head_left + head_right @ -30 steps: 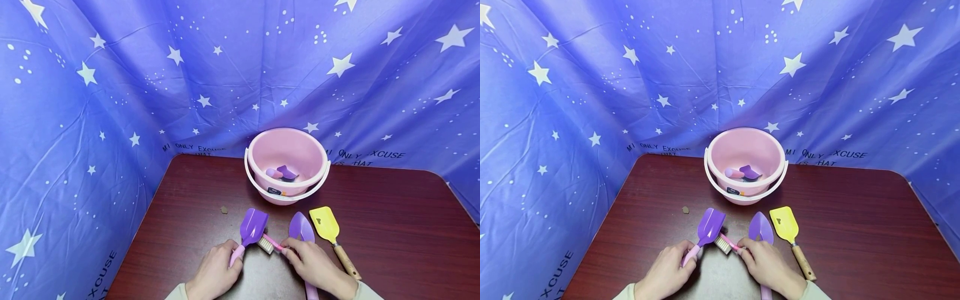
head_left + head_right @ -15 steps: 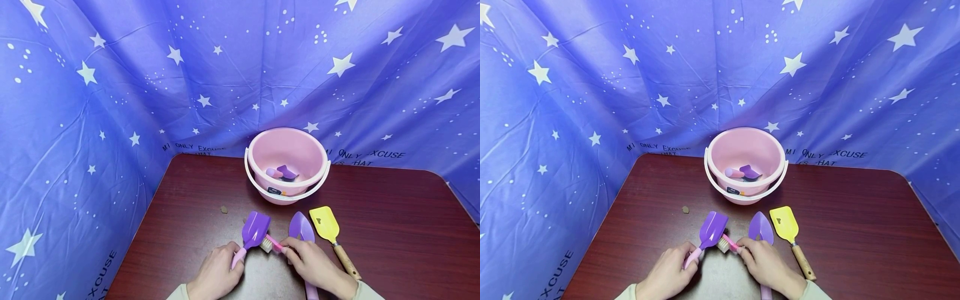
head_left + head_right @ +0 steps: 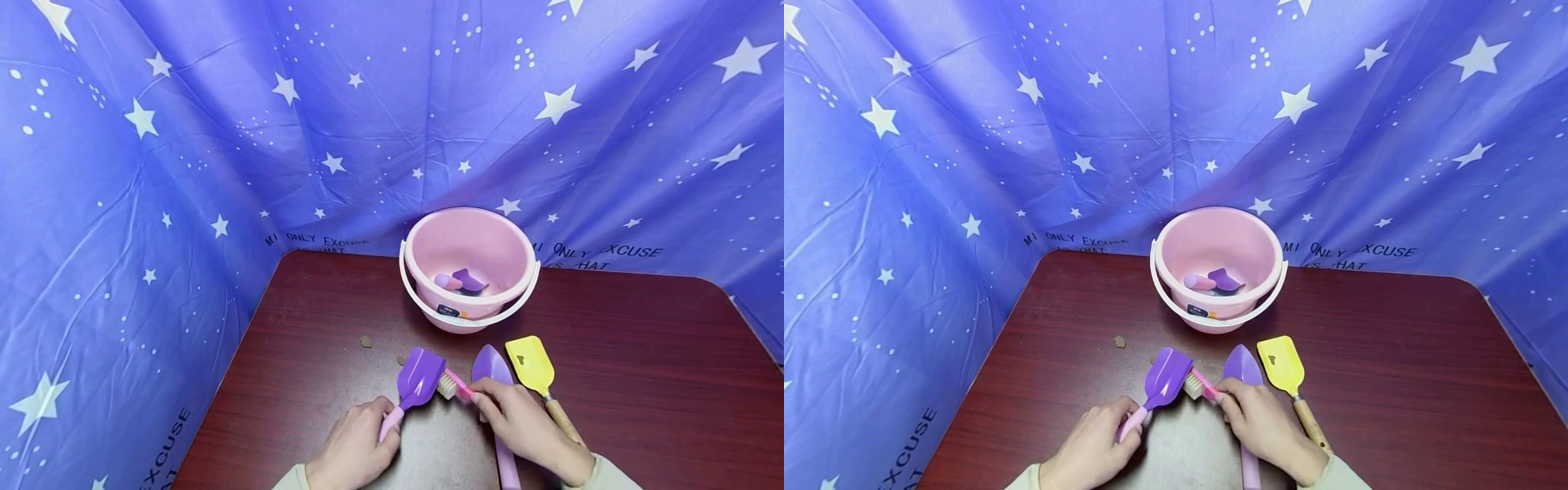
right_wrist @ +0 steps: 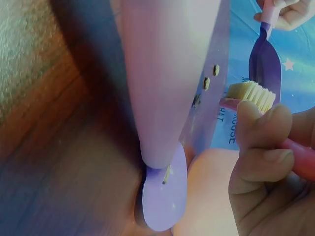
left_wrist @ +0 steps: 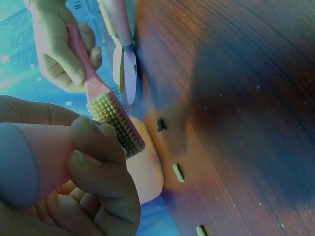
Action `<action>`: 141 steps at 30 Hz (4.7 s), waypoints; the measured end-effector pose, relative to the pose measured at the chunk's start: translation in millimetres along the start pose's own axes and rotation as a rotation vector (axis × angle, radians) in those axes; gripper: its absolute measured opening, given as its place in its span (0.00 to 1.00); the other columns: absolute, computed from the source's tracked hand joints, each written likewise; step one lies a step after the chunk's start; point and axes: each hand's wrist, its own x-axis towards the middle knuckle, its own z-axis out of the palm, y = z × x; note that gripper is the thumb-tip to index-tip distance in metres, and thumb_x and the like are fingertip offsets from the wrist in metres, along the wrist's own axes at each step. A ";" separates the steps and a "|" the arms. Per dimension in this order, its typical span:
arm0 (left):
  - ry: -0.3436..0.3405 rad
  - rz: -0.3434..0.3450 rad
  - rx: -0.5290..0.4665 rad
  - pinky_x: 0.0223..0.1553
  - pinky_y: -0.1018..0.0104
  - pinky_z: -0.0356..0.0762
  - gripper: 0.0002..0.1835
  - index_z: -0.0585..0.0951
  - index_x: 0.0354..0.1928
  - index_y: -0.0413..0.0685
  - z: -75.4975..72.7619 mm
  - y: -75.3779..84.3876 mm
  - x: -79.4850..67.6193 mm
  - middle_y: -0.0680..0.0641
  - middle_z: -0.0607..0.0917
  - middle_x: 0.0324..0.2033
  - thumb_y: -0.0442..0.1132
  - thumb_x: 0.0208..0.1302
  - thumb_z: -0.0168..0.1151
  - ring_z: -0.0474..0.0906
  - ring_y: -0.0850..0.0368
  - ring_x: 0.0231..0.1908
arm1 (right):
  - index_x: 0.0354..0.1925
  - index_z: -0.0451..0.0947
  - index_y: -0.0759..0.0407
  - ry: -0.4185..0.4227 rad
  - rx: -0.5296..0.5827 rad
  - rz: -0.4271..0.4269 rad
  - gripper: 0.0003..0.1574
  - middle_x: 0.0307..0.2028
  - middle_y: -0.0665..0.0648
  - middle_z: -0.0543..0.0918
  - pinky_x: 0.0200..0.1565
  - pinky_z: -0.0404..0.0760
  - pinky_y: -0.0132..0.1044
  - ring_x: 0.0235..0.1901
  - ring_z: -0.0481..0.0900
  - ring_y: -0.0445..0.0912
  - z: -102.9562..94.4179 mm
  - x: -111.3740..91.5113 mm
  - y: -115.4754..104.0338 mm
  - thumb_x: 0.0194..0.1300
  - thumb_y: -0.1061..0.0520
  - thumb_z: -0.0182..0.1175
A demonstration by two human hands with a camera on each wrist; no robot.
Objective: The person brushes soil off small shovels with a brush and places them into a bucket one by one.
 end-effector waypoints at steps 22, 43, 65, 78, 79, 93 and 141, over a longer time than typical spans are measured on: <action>0.010 0.034 -0.017 0.19 0.73 0.61 0.07 0.77 0.31 0.57 1.9 -0.2 -1.5 0.64 0.71 0.19 0.38 0.48 0.62 0.65 0.70 0.18 | 0.36 0.79 0.45 0.089 -0.022 0.106 0.07 0.18 0.37 0.72 0.26 0.71 0.30 0.21 0.73 0.29 -13.1 0.5 7.1 0.68 0.57 0.56; 0.023 0.023 -0.027 0.21 0.72 0.64 0.08 0.78 0.33 0.59 3.6 1.1 1.2 0.65 0.72 0.21 0.39 0.49 0.62 0.67 0.70 0.21 | 0.38 0.78 0.51 -0.134 0.185 -0.096 0.07 0.20 0.41 0.75 0.21 0.70 0.27 0.19 0.70 0.28 8.9 -8.5 -3.0 0.71 0.57 0.52; 0.010 0.079 -0.028 0.19 0.75 0.61 0.08 0.76 0.30 0.59 3.1 1.9 -0.4 0.64 0.70 0.19 0.38 0.48 0.62 0.65 0.71 0.19 | 0.37 0.79 0.46 0.012 0.051 -0.035 0.07 0.19 0.37 0.73 0.22 0.67 0.26 0.17 0.67 0.29 -3.2 -3.5 6.9 0.69 0.58 0.55; 0.004 0.082 -0.018 0.19 0.75 0.60 0.08 0.76 0.30 0.57 3.4 0.6 -1.1 0.64 0.70 0.19 0.37 0.47 0.62 0.65 0.71 0.19 | 0.40 0.78 0.47 0.001 0.119 0.125 0.08 0.20 0.44 0.75 0.11 0.68 0.30 0.07 0.67 0.30 -14.5 -6.4 16.4 0.72 0.52 0.51; 0.007 0.083 -0.015 0.20 0.74 0.61 0.08 0.76 0.30 0.57 3.4 0.4 -1.1 0.64 0.70 0.19 0.37 0.47 0.62 0.65 0.71 0.19 | 0.40 0.78 0.48 0.003 0.129 0.125 0.08 0.20 0.45 0.75 0.11 0.68 0.30 0.07 0.66 0.30 -15.2 -6.7 17.6 0.72 0.53 0.51; 0.033 0.069 -0.006 0.22 0.74 0.64 0.07 0.76 0.28 0.56 2.3 -4.8 0.0 0.62 0.71 0.22 0.35 0.46 0.62 0.65 0.71 0.21 | 0.38 0.78 0.49 0.064 0.092 0.127 0.07 0.21 0.44 0.74 0.11 0.67 0.29 0.07 0.65 0.30 -25.8 -13.3 22.3 0.71 0.55 0.53; 0.162 0.288 0.220 0.19 0.71 0.64 0.07 0.76 0.29 0.55 -61.2 30.0 43.0 0.63 0.65 0.21 0.39 0.47 0.64 0.63 0.68 0.20 | 0.37 0.79 0.46 0.209 -0.140 0.020 0.08 0.17 0.35 0.65 0.18 0.60 0.27 0.14 0.58 0.30 -55.5 -29.6 38.7 0.62 0.60 0.63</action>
